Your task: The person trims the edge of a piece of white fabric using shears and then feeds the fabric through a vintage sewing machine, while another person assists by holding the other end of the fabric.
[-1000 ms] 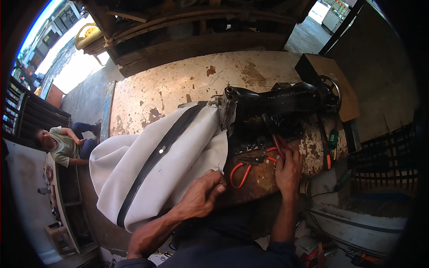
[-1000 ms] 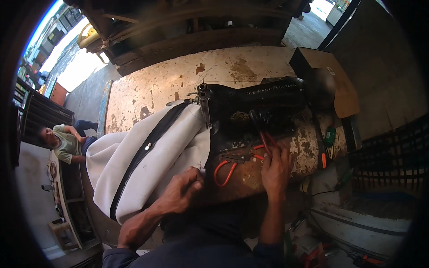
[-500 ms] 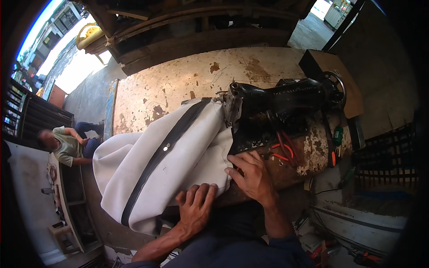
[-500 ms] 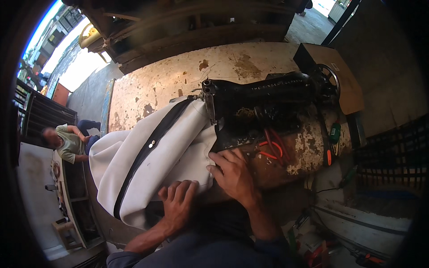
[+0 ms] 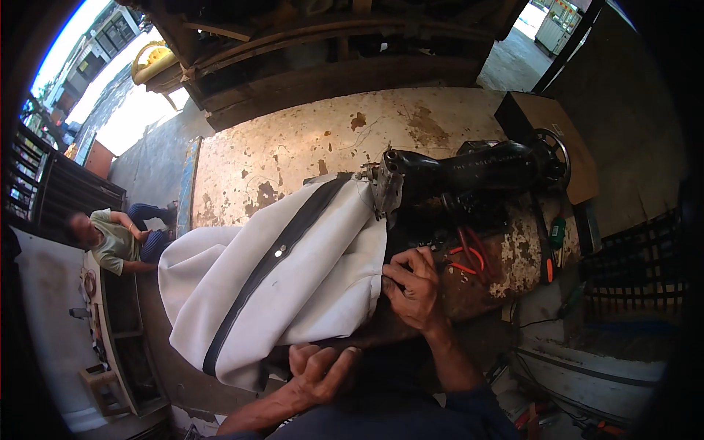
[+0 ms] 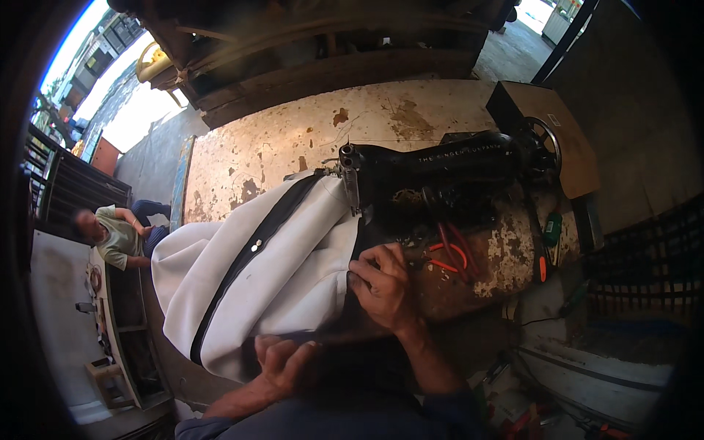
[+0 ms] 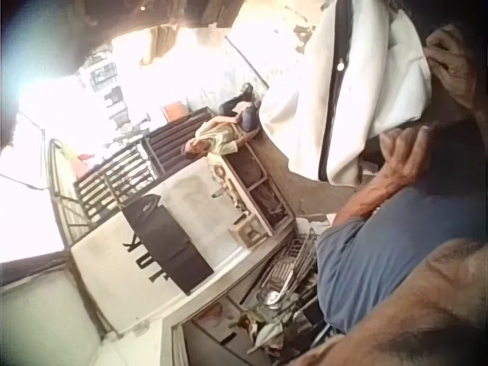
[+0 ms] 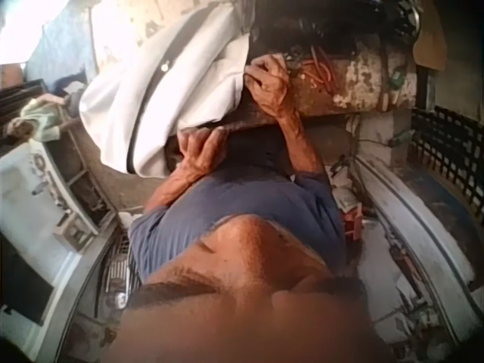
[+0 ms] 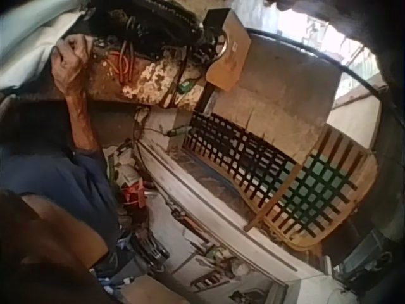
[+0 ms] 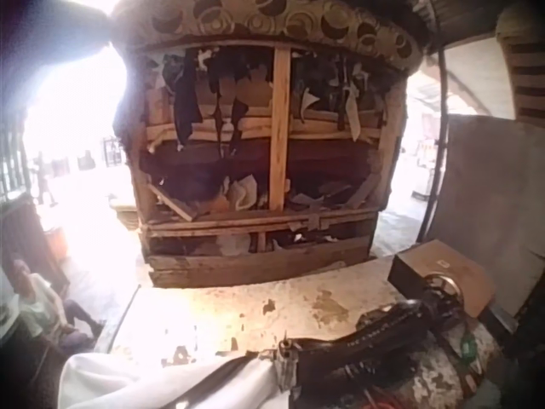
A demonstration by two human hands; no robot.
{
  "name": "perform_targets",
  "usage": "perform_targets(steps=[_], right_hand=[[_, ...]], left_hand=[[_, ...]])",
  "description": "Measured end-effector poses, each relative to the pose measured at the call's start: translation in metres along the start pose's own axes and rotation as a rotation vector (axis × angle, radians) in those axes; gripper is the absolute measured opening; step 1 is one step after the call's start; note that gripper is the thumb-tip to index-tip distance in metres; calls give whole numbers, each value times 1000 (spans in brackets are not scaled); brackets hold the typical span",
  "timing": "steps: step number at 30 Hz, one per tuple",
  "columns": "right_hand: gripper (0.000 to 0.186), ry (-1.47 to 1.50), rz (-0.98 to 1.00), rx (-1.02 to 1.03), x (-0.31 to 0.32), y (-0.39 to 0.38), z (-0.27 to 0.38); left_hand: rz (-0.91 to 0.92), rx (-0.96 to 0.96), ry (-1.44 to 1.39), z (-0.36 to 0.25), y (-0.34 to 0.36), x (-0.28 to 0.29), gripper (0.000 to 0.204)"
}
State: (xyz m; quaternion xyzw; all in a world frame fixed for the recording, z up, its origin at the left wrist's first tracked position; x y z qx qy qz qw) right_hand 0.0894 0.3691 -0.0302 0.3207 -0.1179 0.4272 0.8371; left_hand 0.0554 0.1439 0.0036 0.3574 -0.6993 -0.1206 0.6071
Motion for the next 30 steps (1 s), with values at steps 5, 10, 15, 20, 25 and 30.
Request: perform_targets(steps=[5,10,15,20,25,30], right_hand=[[19,-31,-54,59,-8,27,10],[21,-24,-43,62,-15,36,13],[26,-32,-56,18,-17,19,8],[25,32,-75,118,-15,-6,-11],[21,-21,-5,88,-3,-29,-16],[41,-67,24,65,-9,-32,-16]], left_hand=[[87,332,-15,-3,4,-70,58],[-311,223,227,43,34,-91,68],[-317,213,140,51,47,-57,45],[68,167,36,15,45,-26,36],[218,-39,204,-15,26,-30,32],[410,-144,103,-8,34,-50,33]])
Point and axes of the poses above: each hand's wrist, its own y-axis towards the middle knuckle, its own x-axis out of the back of the hand, z = x × y, the point moved 4 cm from there along y, towards the middle knuckle, and after that the axes turned 6 degrees about y, right-handed, at the moved point
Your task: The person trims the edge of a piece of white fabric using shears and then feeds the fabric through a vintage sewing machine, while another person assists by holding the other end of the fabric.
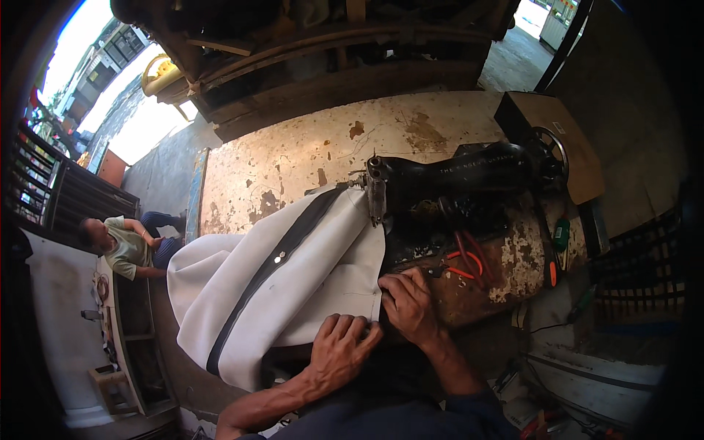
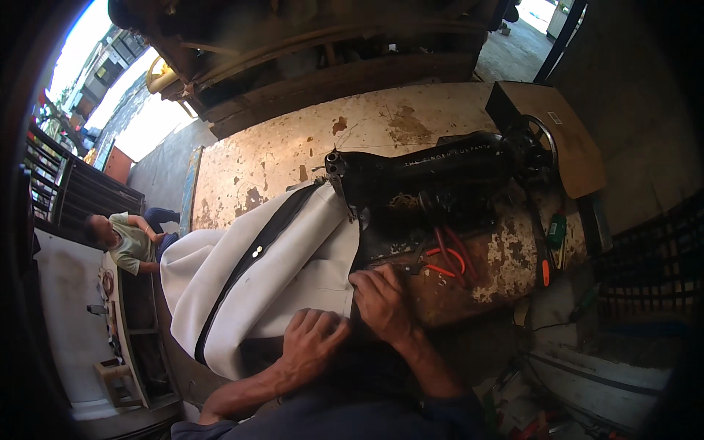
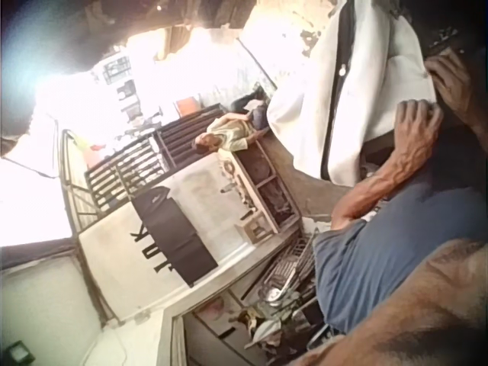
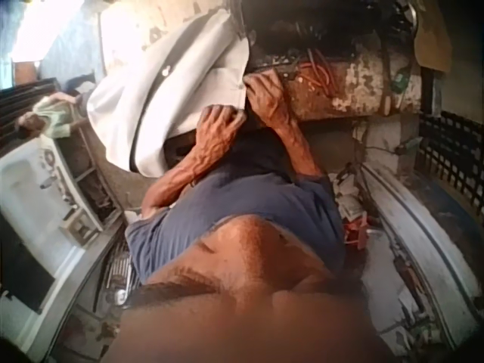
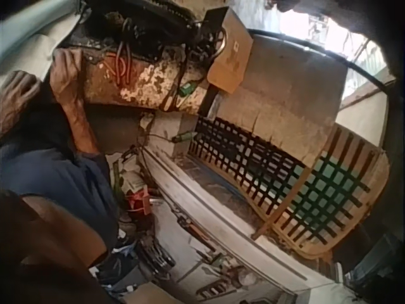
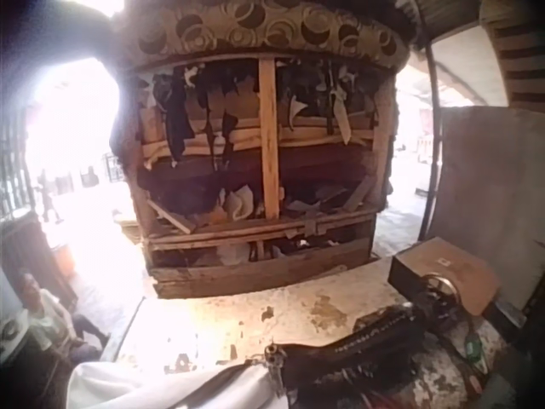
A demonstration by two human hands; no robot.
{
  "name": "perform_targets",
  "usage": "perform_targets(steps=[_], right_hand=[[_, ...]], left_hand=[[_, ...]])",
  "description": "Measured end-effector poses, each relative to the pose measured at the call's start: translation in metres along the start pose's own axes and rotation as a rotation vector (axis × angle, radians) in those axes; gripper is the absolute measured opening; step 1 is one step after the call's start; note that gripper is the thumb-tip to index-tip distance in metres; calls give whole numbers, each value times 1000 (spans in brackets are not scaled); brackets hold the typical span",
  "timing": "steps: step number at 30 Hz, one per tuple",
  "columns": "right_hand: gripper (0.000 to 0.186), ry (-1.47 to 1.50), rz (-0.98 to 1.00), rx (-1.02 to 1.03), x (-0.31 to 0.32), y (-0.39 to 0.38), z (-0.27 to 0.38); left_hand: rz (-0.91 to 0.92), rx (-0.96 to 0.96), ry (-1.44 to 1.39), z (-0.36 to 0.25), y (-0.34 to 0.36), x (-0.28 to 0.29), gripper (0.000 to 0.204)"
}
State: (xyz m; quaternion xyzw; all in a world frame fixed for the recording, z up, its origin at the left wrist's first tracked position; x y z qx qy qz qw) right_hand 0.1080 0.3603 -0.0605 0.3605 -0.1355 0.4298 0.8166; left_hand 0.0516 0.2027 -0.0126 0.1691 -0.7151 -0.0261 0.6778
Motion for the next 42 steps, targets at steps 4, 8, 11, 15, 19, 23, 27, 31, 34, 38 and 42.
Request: perform_targets(steps=[4,8,11,15,19,23,27,31,34,38,42], right_hand=[[44,-274,61,119,3,-15,22],[36,-282,36,177,2,-22,29],[32,-282,123,143,1,-25,20],[35,-244,173,125,4,-25,20],[39,-215,178,80,5,-31,16],[41,-196,221,76,5,-30,13],[41,-165,260,86,0,-29,15],[39,-168,269,79,3,-28,12],[39,-159,297,54,2,-25,18],[40,-171,320,96,3,-24,19],[34,-130,317,99,2,-24,17]], left_hand=[[100,-65,-64,-3,2,2,31],[191,-105,-187,8,9,8,22],[603,34,-662,33,31,16,35],[467,11,-361,111,53,-10,64],[543,-154,-109,136,44,-15,69],[548,-143,-215,160,55,-11,63],[355,-101,-287,173,61,-18,47],[319,-47,-286,109,84,-26,63],[429,-100,-320,96,77,-53,81],[446,-119,-271,95,73,-59,81],[490,-100,-290,93,73,-58,81]])
Point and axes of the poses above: each hand's wrist, its own y-axis towards the middle knuckle, its own x-axis out of the back of the hand, z = x × y, the point moved 4 cm from there along y, towards the middle knuckle, and after that the axes turned 6 degrees about y, right-handed, at the moved point
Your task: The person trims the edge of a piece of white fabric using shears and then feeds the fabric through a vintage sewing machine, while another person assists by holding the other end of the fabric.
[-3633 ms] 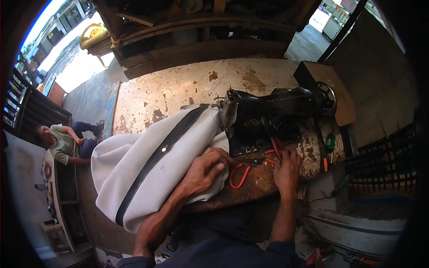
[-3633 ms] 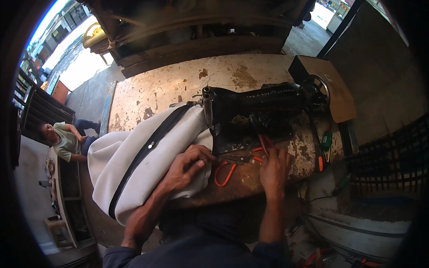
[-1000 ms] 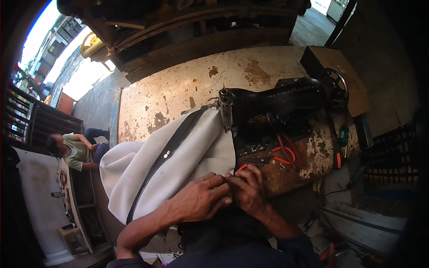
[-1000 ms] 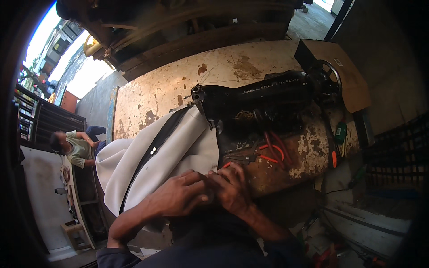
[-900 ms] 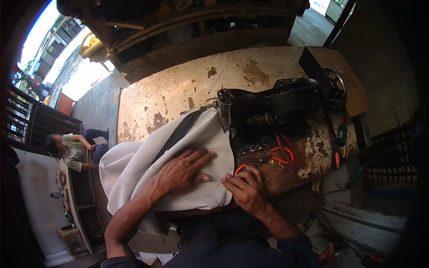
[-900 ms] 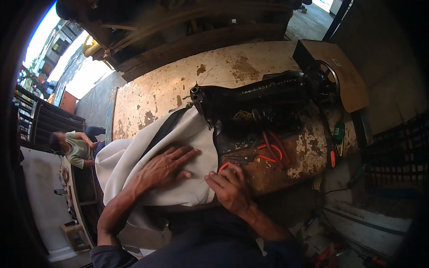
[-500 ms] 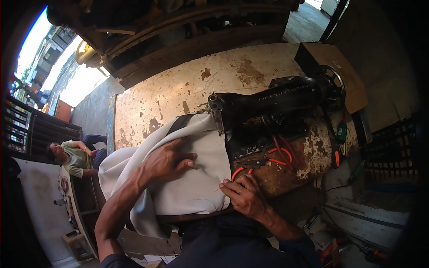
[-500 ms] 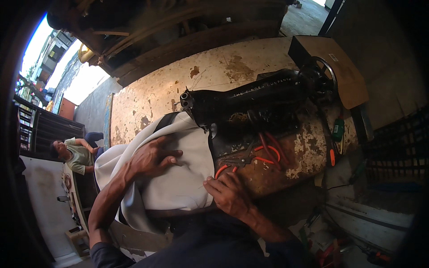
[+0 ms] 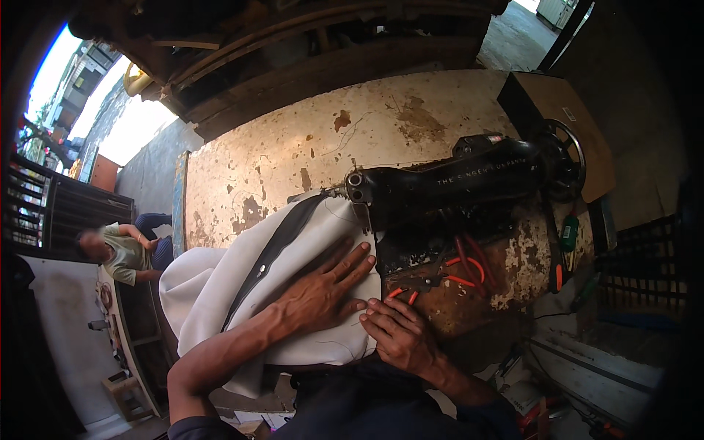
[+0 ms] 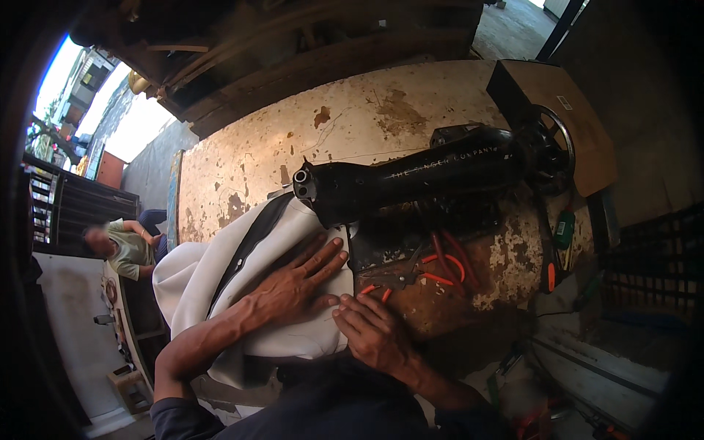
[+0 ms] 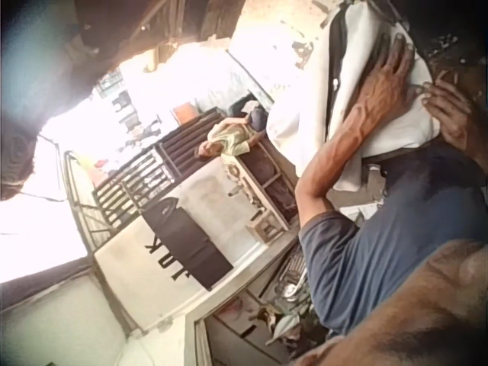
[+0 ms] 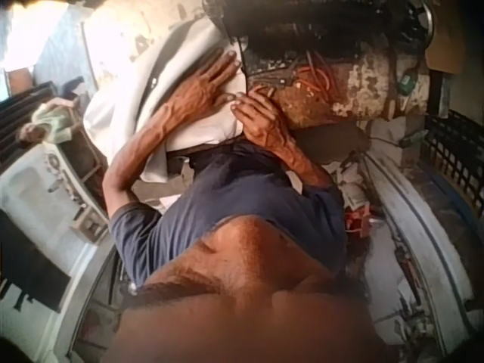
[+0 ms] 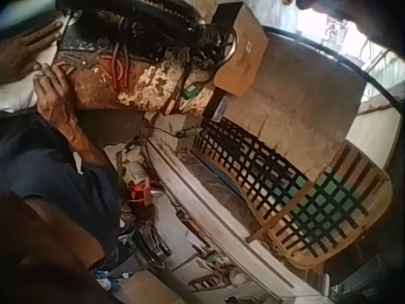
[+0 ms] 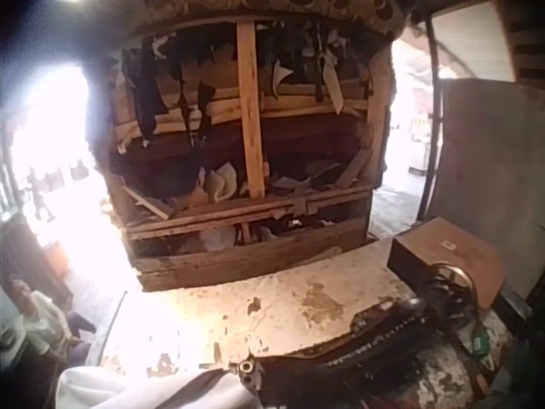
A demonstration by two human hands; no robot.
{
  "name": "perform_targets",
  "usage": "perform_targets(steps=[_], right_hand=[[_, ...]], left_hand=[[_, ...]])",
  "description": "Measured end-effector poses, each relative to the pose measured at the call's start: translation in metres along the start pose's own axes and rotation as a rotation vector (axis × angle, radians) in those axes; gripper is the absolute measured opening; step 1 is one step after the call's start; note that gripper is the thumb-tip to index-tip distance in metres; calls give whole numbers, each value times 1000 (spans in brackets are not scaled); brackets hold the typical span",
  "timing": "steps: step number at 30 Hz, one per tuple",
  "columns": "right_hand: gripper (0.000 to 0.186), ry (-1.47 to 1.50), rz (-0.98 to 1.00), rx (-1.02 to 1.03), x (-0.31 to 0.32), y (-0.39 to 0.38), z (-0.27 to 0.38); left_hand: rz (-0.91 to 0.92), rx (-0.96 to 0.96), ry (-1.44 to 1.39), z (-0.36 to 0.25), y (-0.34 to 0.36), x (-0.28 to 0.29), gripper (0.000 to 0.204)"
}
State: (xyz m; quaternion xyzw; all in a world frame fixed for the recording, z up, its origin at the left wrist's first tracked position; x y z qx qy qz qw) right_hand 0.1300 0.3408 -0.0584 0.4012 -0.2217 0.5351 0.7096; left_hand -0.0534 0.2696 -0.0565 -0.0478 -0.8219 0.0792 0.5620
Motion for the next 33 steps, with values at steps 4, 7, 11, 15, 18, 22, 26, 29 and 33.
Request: perform_targets(steps=[4,7,11,15,18,22,26,29,33], right_hand=[[40,2,-10,-38,-3,-3,-2],[40,-15,-9,-50,-1,-1,0],[41,-22,-30,-106,0,0,1],[40,-15,-44,-144,4,7,1],[40,-3,-57,-176,4,10,-1],[40,0,-46,-189,5,15,-3],[41,10,-51,-195,7,19,-7],[41,10,-52,-201,7,20,-13],[40,12,-56,-194,7,23,-16]], left_hand=[[29,2,-5,-4,3,3,82],[22,14,-19,-4,3,0,78],[-33,0,6,-4,6,-7,73],[-44,-7,1,-1,5,-8,71],[-36,-7,-57,2,9,-8,70],[-71,-26,-24,6,9,-9,71],[-128,-82,17,11,16,-8,72],[-31,9,-149,13,14,-11,70],[-50,9,-134,16,18,-7,69]])
Point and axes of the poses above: each hand's wrist, its own y-axis towards the middle knuckle, its own x-axis out of the back of the hand, z = x × y, the point moved 4 cm from there along y, towards the middle knuckle, and after that the axes turned 6 degrees about y, right-handed, at the moved point
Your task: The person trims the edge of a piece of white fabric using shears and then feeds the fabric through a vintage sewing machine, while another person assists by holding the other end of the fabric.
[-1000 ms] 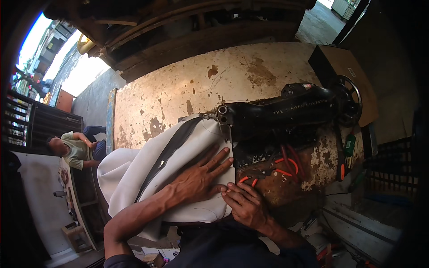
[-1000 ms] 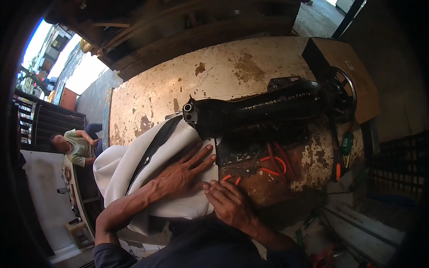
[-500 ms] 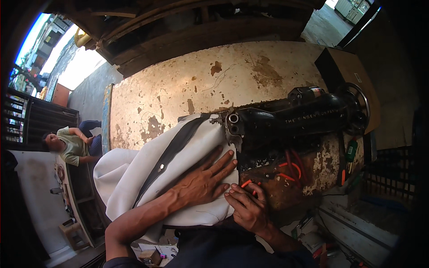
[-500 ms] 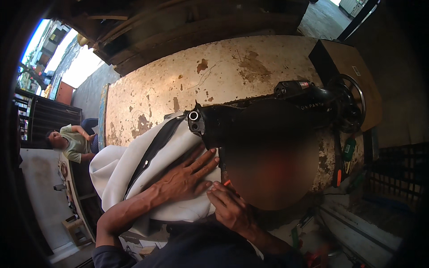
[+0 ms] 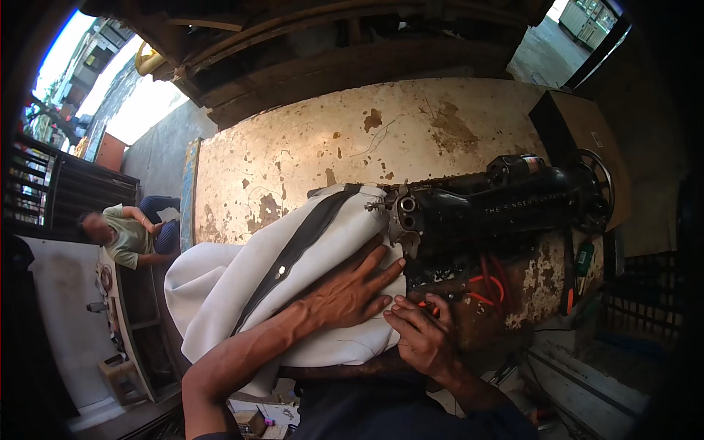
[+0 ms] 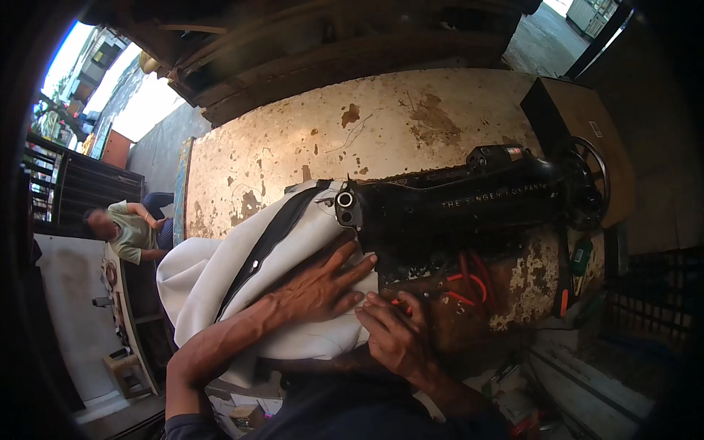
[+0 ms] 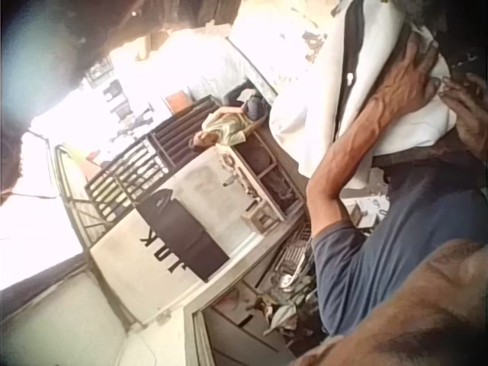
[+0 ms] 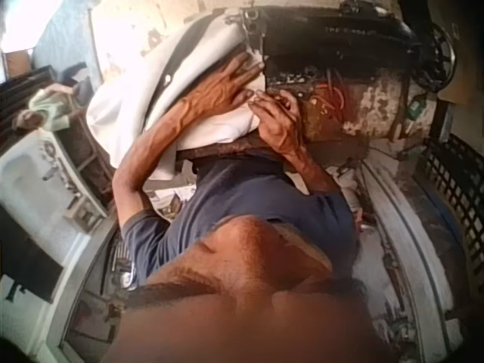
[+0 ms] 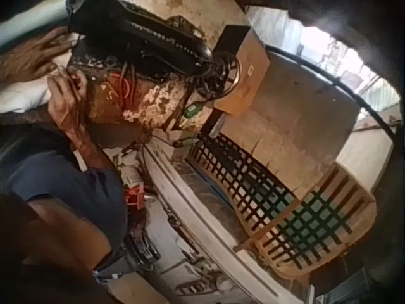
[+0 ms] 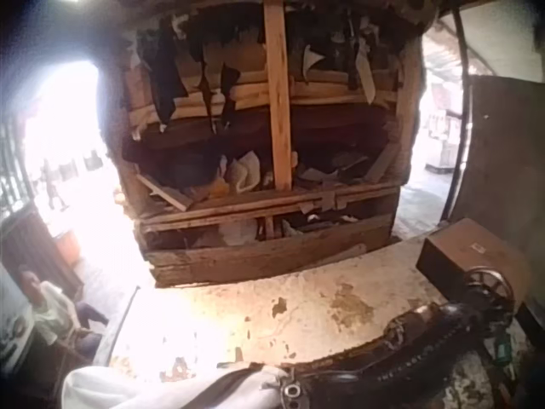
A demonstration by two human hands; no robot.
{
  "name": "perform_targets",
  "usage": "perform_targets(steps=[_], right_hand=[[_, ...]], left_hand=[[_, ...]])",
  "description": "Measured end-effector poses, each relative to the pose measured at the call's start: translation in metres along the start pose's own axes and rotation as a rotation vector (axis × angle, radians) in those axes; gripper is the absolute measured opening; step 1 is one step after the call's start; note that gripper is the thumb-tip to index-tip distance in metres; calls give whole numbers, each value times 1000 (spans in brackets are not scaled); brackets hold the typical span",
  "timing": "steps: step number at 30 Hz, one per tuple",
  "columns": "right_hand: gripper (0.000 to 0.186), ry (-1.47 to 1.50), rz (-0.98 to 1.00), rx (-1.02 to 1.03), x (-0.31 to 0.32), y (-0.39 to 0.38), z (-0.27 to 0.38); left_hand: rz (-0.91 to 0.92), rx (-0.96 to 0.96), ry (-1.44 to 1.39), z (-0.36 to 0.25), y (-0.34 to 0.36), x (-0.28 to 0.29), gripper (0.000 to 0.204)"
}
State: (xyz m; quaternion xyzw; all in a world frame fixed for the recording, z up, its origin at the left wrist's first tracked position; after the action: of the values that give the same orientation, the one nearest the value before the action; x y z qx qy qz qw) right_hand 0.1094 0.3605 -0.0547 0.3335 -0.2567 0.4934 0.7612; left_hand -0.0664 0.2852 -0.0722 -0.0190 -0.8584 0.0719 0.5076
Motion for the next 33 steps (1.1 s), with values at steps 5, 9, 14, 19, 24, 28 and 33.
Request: perform_targets(steps=[5,9,14,19,24,28,33], right_hand=[[38,12,-4,24,2,1,-1],[38,6,-9,33,-2,1,-6],[37,19,50,140,-4,5,-4],[34,8,105,187,-7,2,-1],[34,-13,152,184,-7,7,3],[35,-2,165,186,-8,7,3],[37,7,162,173,-8,7,1]], left_hand=[[13,19,-26,1,3,2,69],[-54,4,38,-3,3,1,69],[-313,4,-115,4,-11,10,59],[-229,37,-158,10,-10,7,62],[-283,-15,50,2,-1,7,47],[-379,-127,109,-1,1,3,46],[-315,-126,141,-2,3,4,44]])
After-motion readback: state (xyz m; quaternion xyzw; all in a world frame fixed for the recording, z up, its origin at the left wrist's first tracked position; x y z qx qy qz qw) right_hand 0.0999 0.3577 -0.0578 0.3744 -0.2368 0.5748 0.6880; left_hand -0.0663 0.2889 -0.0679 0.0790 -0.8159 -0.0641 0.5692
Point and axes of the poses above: each hand's wrist, its own y-axis towards the middle knuckle, its own x-axis out of the back of the hand, z = x × y, the point moved 4 cm from there along y, towards the middle knuckle, and after that the axes turned 6 degrees about y, right-handed, at the moved point
